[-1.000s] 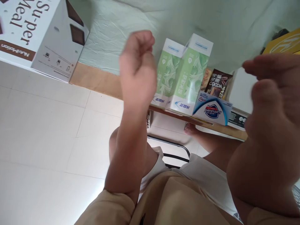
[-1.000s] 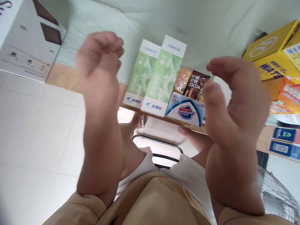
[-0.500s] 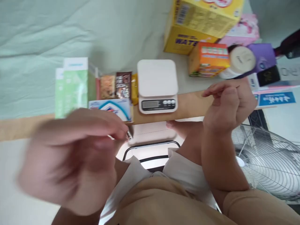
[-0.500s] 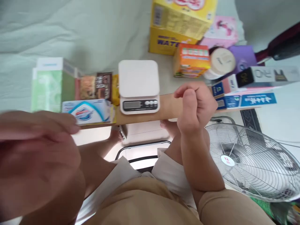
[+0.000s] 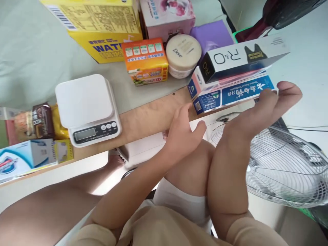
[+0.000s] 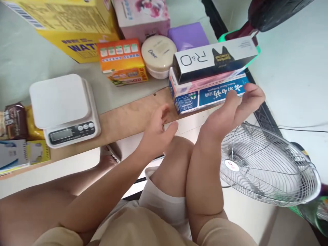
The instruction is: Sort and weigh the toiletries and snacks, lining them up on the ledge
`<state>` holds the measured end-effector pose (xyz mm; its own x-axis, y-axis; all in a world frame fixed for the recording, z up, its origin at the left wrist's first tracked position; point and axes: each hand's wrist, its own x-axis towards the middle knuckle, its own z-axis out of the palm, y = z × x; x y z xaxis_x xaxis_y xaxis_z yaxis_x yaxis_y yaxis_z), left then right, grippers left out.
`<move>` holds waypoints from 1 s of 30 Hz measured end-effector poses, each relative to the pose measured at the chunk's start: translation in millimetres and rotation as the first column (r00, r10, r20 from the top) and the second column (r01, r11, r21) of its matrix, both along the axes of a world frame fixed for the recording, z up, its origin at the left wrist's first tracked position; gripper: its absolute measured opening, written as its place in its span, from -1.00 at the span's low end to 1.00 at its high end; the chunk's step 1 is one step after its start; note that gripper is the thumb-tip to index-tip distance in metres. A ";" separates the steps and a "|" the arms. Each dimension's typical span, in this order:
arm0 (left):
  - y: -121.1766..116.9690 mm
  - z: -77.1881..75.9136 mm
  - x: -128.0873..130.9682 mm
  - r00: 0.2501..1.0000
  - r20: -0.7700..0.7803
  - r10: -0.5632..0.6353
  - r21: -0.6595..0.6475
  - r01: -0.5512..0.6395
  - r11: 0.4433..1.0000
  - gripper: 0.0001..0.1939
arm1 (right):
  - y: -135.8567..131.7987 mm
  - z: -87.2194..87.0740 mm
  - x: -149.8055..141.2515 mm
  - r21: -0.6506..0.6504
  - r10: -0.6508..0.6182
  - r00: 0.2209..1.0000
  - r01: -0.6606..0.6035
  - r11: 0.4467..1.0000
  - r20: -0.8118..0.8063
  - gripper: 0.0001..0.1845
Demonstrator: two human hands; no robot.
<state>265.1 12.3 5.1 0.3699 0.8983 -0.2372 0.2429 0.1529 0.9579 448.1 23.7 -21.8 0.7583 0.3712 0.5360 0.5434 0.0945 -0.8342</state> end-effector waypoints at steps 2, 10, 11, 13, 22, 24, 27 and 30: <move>1.3 -11.9 13.4 0.999 0.038 0.001 0.056 -0.003 0.998 -0.41 | 7.8 -17.4 16.2 -0.021 -0.080 0.992 0.079 0.997 -0.092 -0.72; 18.4 -36.5 26.9 0.992 0.051 0.117 0.419 -0.128 0.899 -0.34 | 17.6 -27.8 11.4 -0.068 0.024 0.992 -0.015 0.998 0.127 -0.41; 24.1 -34.0 27.5 0.989 0.054 0.138 0.460 -0.147 0.876 -0.32 | 17.0 -26.1 10.3 -0.104 0.049 0.993 -0.037 0.994 0.109 -0.39; 37.2 -24.5 29.7 0.983 0.057 0.177 0.528 -0.180 0.830 -0.26 | 16.6 -23.8 8.9 -0.153 0.088 0.992 -0.073 0.985 0.089 -0.35; 96.3 12.6 44.1 0.997 -0.069 0.047 0.683 0.013 0.731 -0.31 | 16.8 -20.6 -4.3 -0.155 0.086 0.987 -0.065 0.986 0.135 -0.35; 98.1 12.8 43.4 0.997 -0.075 0.031 0.714 0.032 0.700 -0.46 | 17.9 -20.6 -6.8 -0.155 0.100 0.983 -0.076 0.985 0.155 -0.34; 89.6 17.5 37.6 0.998 -0.058 0.019 0.725 0.029 0.688 -0.57 | 19.9 -18.8 -8.3 -0.094 0.130 0.982 -0.118 0.989 0.135 -0.33; 70.5 31.0 21.5 0.999 -0.029 0.028 0.749 0.003 0.662 -0.62 | 18.5 -12.0 -7.1 -0.024 0.103 0.973 -0.100 0.995 0.207 -0.33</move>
